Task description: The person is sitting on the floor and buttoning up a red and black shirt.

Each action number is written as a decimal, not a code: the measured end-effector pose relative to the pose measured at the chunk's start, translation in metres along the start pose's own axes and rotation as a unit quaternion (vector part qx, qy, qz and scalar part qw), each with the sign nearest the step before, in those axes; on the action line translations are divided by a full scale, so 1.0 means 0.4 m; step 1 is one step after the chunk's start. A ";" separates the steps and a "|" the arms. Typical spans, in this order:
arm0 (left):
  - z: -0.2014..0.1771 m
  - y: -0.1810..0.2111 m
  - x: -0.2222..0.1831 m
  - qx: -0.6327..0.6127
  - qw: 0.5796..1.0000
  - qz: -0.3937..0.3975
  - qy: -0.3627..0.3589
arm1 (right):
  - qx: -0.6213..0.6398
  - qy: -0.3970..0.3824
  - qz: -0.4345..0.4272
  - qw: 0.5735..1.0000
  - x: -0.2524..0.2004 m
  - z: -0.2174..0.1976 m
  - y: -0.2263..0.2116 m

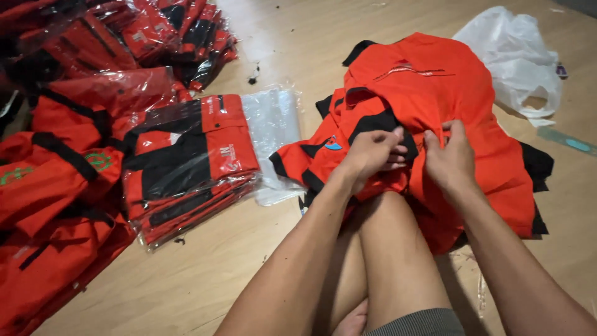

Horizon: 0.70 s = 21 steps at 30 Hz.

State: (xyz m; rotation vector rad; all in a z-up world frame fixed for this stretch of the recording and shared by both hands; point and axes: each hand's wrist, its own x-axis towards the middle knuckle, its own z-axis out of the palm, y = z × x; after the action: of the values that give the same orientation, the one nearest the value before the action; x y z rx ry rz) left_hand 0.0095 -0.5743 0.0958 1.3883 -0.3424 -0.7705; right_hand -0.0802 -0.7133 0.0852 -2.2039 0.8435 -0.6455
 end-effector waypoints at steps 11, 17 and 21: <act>-0.245 0.102 -0.034 0.353 0.928 -0.058 0.105 | 0.193 -0.322 -0.045 0.926 -0.300 0.004 -0.390; -0.376 0.075 -0.067 0.616 0.786 0.034 0.036 | 0.212 -0.268 0.038 0.939 -0.159 -0.089 -0.306; -0.323 0.253 -0.335 0.606 0.776 0.030 -0.171 | 0.020 0.039 0.014 0.999 0.018 -0.048 -0.169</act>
State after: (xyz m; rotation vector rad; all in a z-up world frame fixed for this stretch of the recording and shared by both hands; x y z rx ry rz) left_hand 0.0248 -0.3897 0.1981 2.4109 -1.3371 -0.7503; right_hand -0.0619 -0.6888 0.1490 -2.1390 0.8913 -0.7321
